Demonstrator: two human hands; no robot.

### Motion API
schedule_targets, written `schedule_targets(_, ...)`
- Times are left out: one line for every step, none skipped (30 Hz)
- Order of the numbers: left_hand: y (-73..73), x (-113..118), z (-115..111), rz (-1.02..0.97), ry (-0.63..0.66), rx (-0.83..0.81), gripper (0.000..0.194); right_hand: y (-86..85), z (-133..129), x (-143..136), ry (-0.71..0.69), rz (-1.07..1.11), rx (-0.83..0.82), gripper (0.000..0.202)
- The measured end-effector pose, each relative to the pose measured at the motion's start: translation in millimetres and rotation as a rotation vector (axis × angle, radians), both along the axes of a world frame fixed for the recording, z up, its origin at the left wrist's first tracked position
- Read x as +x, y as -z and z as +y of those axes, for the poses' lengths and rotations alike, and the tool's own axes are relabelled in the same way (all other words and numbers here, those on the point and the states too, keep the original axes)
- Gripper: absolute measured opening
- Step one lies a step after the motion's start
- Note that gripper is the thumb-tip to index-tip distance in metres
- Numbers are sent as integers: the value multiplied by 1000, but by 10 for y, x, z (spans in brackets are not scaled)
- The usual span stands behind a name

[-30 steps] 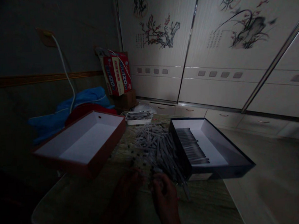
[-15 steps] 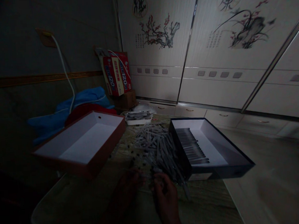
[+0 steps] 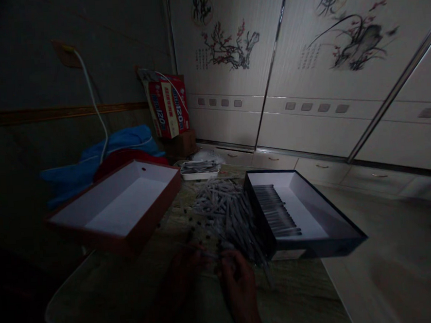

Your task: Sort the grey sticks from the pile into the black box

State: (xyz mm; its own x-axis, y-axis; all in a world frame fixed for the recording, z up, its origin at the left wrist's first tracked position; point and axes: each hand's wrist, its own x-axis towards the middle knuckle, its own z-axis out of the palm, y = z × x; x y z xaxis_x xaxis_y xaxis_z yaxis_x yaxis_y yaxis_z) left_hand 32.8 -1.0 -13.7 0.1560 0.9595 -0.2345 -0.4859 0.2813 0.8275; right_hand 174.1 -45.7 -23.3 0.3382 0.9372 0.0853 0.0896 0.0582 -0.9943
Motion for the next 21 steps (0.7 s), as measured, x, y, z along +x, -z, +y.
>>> schedule_targets(-6,0,0,-1,-2,-3,26,10,1,-1,-11,17,-2,30)
schedule_targets(-11,0,-1,-1,-6,-7,27,18,3,-2,-16,32,-7,31)
schedule_targets(-14,-1,-2,2,-7,-10,27,22,4,-3,-18,44,-13,31)
schedule_targets(-16,-2,-3,8,-4,-11,27,23,6,-3,-22,53,-19,31)
schedule_targets(-16,-4,-4,13,3,-5,27,23,7,-1,-24,58,-21,31)
schedule_targets(-13,-6,-5,17,9,4,26,22,9,2,-24,57,-23,31)
schedule_targets(-9,-7,-5,18,13,13,25,24,11,5,-23,49,-22,30)
schedule_targets(-5,-9,-4,15,17,20,24,27,14,9,-22,37,-21,30)
schedule_targets(0,-10,-1,8,18,23,23,34,16,13,-22,26,-16,29)
schedule_targets(3,-11,2,1,19,25,22,42,17,16,-21,22,-10,29)
schedule_targets(4,-12,6,-4,24,24,21,50,18,18,-22,26,-2,29)
schedule_targets(3,-12,10,-10,31,21,21,57,17,19,-24,27,5,29)
schedule_targets(-2,-11,12,-17,36,22,21,61,16,18,-24,20,11,29)
schedule_targets(-8,-10,14,-22,38,22,21,62,14,17,-20,0,17,30)
schedule_targets(-17,-9,14,-22,37,19,22,60,11,16,-18,-33,23,30)
schedule_targets(-26,-7,12,-19,38,13,22,56,7,15,-20,-76,28,29)
schedule_targets(-34,-5,10,-16,38,7,22,51,4,14,-29,-119,33,29)
schedule_targets(-41,-3,7,-11,37,3,23,49,2,14,-43,-158,39,29)
schedule_targets(-47,-1,4,-10,42,0,23,51,0,16,-60,-192,44,29)
schedule_targets(-51,0,1,-12,49,0,23,58,0,18,-69,-230,49,29)
schedule_targets(-52,1,-1,-14,59,5,23,70,0,20,-68,-270,60,29)
